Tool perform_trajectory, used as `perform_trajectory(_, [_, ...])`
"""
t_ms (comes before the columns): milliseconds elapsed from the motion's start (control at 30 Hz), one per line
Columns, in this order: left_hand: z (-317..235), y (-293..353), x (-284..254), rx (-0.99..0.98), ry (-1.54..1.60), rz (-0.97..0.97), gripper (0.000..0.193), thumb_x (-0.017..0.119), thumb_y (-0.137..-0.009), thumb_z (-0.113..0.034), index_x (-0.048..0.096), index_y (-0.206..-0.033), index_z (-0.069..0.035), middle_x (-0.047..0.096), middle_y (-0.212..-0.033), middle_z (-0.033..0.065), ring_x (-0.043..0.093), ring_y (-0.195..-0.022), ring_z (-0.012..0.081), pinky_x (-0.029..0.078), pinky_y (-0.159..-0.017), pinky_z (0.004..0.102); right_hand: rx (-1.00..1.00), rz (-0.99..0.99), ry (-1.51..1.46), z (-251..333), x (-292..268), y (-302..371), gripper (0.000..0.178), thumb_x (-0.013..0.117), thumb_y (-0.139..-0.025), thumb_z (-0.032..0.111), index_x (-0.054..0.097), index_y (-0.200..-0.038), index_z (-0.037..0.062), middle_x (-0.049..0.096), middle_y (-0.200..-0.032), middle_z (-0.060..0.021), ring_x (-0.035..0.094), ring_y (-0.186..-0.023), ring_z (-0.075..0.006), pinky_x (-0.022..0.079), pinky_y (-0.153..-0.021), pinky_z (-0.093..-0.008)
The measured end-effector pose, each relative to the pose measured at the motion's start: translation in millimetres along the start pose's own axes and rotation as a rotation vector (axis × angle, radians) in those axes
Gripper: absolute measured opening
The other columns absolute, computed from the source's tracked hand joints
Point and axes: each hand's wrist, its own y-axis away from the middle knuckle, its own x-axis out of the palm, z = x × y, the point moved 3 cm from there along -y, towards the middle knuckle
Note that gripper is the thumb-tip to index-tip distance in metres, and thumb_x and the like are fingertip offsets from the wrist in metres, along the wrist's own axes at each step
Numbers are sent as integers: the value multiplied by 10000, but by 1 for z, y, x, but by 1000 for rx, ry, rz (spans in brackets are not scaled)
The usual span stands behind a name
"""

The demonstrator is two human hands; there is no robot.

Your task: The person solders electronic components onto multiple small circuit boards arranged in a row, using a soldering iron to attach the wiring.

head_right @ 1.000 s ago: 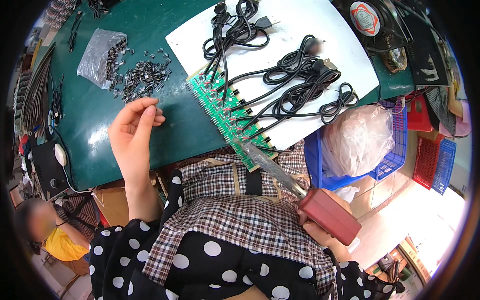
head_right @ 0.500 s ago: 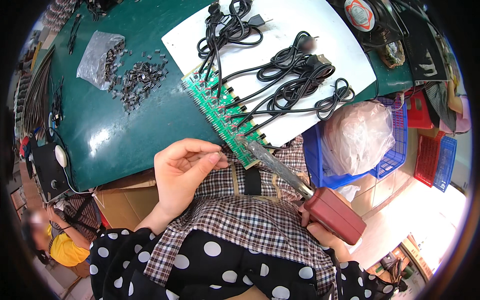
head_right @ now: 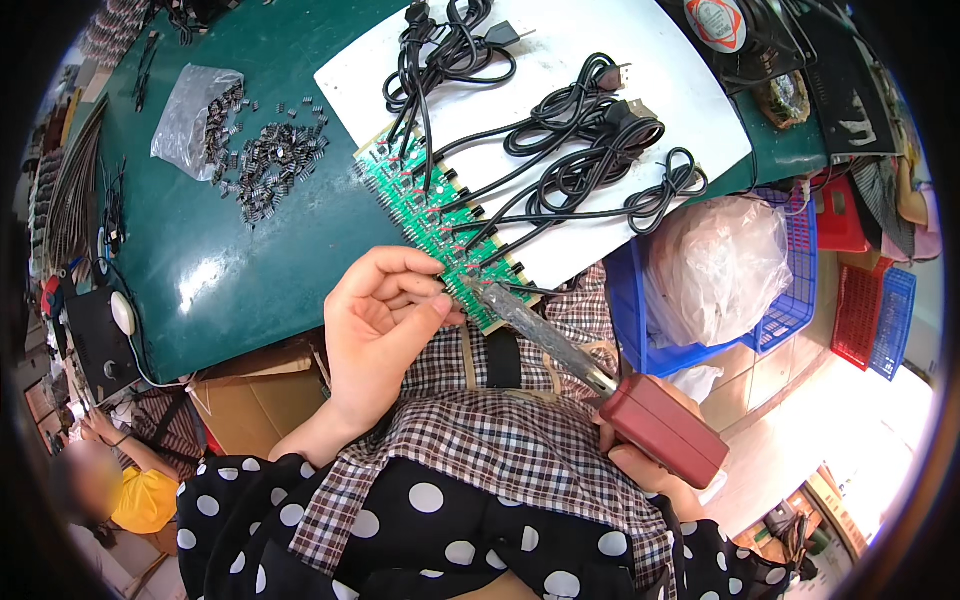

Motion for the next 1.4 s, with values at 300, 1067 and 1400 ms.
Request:
perform_trajectory(300, [1, -2, 0, 5, 47, 9, 236, 520, -805, 72, 461, -1029, 25, 558, -806, 51, 571, -754, 106, 510, -707, 250, 58, 1, 93, 0, -1, 2, 536, 680, -719, 372, 485, -990, -47, 526, -808, -94, 459, -542, -132, 343, -498, -249])
perform_trajectory(1067, [1, -1, 1, -2, 61, 7, 235, 523, -810, 63, 459, -1032, 16, 564, -804, 53, 574, -745, 110, 509, -702, 249, 100, -62, 193, -5, -6, 5, 323, 681, -607, 241, 618, -868, 62, 610, -845, -101, 597, -733, -266, 469, -655, -326])
perform_trajectory(1400, [0, -1, 1, 9, 47, 2, 234, 510, -811, 66, 455, -1033, 16, 558, -804, 49, 559, -745, 93, 511, -705, 255, -42, 13, 638, -32, -29, 28, 423, 698, -574, 212, 617, -959, 57, 604, -956, -128, 579, -847, -323, 464, -716, -387])
